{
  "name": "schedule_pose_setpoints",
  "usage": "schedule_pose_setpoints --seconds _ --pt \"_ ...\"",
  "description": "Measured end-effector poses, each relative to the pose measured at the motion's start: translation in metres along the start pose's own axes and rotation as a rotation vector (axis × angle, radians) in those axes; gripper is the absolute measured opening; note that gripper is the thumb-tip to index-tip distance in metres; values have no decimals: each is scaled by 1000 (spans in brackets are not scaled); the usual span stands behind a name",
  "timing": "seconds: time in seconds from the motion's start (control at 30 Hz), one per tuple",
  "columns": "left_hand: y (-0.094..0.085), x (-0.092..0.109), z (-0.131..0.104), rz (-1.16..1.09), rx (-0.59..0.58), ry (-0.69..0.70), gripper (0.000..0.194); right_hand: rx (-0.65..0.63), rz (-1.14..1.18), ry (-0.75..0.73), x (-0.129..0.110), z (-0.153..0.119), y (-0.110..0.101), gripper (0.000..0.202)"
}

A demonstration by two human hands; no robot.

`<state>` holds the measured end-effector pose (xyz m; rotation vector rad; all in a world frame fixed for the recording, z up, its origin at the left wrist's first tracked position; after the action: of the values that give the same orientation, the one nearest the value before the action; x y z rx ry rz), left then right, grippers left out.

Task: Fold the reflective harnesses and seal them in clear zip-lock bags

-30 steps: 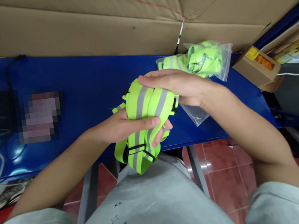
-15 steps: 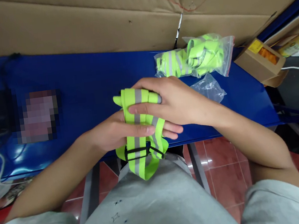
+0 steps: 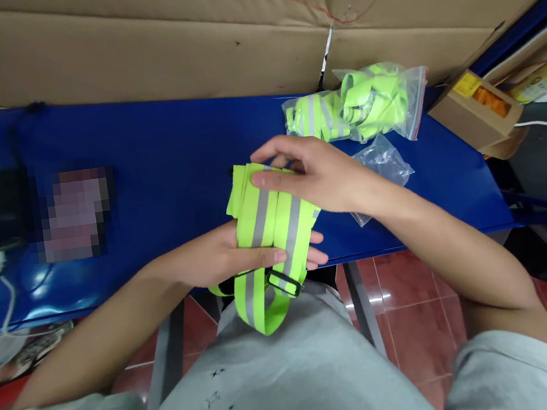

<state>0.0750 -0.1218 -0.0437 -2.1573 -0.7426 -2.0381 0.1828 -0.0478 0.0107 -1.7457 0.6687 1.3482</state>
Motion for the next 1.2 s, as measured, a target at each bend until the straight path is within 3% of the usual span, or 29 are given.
schedule_pose_setpoints --seconds 0.1,0.17,0.23,0.37,0.47,0.6,0.7,0.8,0.87,1.0,1.1,1.2 --pt "-12 -4 1 130 42 16 30 19 -282 -120 -16 -6 5 48" --pt "-17 -2 -1 296 81 11 21 -88 -397 -98 -19 -11 15 68" --pt "-16 3 -3 378 85 22 28 -238 -414 -49 -16 -14 26 82" --pt "-5 11 -4 346 14 110 32 -436 -316 30 -6 -17 39 73" --pt "-6 5 -3 227 23 71 25 -353 -334 -7 -3 -14 38 73" --pt "-12 -1 -2 91 13 19 33 -218 -399 -106 -5 -12 38 73" --pt "-13 -3 -1 -82 -23 6 35 -173 -381 -115 -7 -11 40 59" --pt "-9 -5 0 -359 -79 34 44 -41 -360 -177 -17 -9 29 45" --pt "-5 -7 1 -430 -83 48 49 50 -362 -220 -26 -8 19 37" --pt "1 -15 0 -299 -16 -25 44 112 -272 -137 -31 -4 2 32" --pt "-2 -12 1 -92 61 -12 28 56 -66 19 -21 -4 -1 45" --pt "-4 -7 2 76 61 44 26 -2 162 150 -11 -6 3 46"
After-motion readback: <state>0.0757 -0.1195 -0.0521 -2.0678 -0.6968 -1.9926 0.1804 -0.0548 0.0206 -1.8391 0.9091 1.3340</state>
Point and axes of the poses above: each hand's wrist, its own z-axis towards the middle knuckle, its own y-axis out of the palm, x = y × z, the point moved 7 cm from there along z, towards the middle knuckle, and after that the axes turned 15 degrees about z, right-handed, at the moved point
